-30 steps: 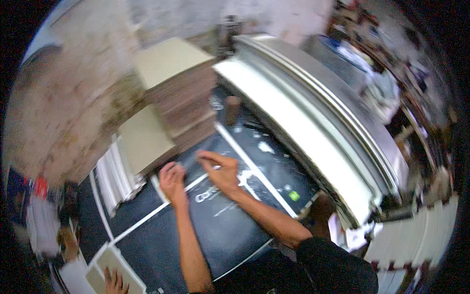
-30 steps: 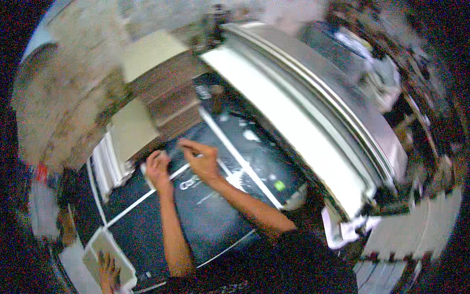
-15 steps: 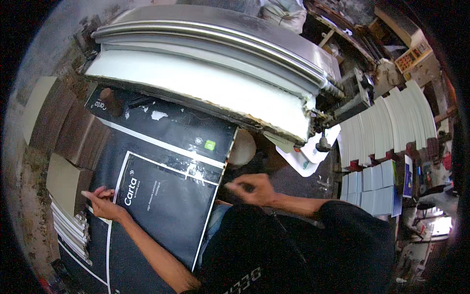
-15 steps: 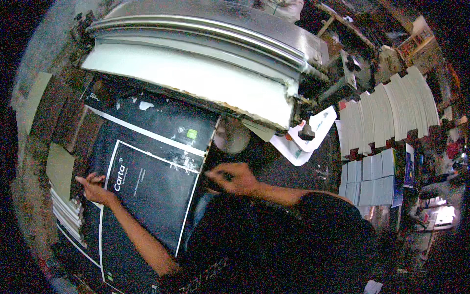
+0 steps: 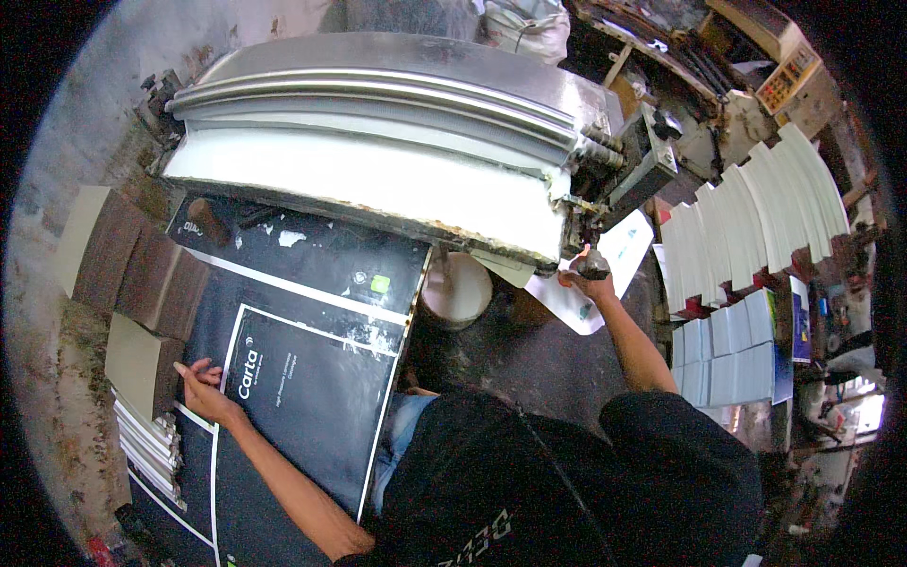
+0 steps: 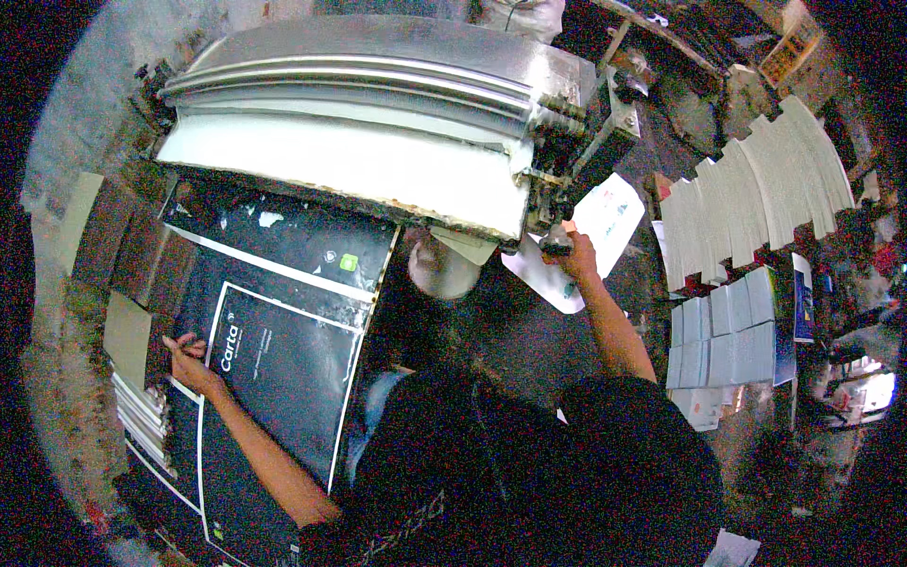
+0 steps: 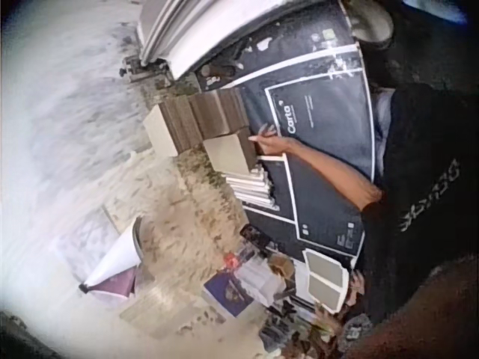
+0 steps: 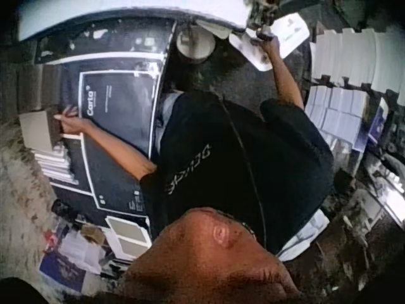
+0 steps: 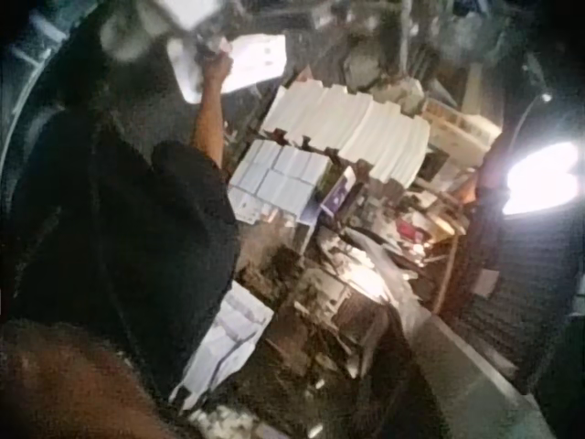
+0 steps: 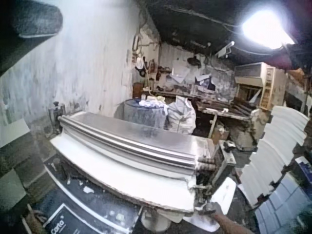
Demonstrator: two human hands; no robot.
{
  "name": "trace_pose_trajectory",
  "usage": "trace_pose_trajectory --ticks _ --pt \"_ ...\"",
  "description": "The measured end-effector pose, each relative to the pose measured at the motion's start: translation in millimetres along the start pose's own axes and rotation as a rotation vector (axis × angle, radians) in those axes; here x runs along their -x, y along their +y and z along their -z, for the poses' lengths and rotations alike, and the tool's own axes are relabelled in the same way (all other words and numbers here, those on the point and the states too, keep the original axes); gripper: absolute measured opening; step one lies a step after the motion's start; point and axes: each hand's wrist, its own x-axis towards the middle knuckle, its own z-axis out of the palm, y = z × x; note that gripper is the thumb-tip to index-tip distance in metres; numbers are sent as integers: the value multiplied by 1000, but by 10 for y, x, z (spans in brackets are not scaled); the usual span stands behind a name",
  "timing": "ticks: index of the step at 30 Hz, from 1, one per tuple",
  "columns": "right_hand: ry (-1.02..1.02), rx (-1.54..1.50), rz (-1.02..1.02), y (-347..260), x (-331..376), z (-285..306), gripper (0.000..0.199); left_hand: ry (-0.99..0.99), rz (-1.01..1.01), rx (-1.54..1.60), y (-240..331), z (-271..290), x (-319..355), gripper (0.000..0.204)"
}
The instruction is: The person aligns cardboard sheets onto a larger paper base, folds the edges, and feeds the assembly through a rolling machine to create packaging units.
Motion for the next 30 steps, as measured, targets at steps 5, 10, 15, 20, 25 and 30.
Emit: trace_pose_trajectory --ticks 5,10,15,20,25,30 --pt "-70 68 141 320 -222 -98 51 -25 -16 -4 -2 20 15 63" --pt "14 155 -11 48 68 -22 40 -31 -1 -78 122 -38 146 63" --pt "358 -163 -140 -200 125 409 27 -23 -99 -66 99 1 80 63" --pt "988 98 -49 26 -738 1808 31 -17 -189 -107 131 -91 165 60" --pt "864 194 329 -1452 -1123 3506 20 -213 -161 147 905 -635 671 55" --pt "798 310 975 -3157 -1226 3521 25 -793 -254 179 2000 -1855 1073 49"
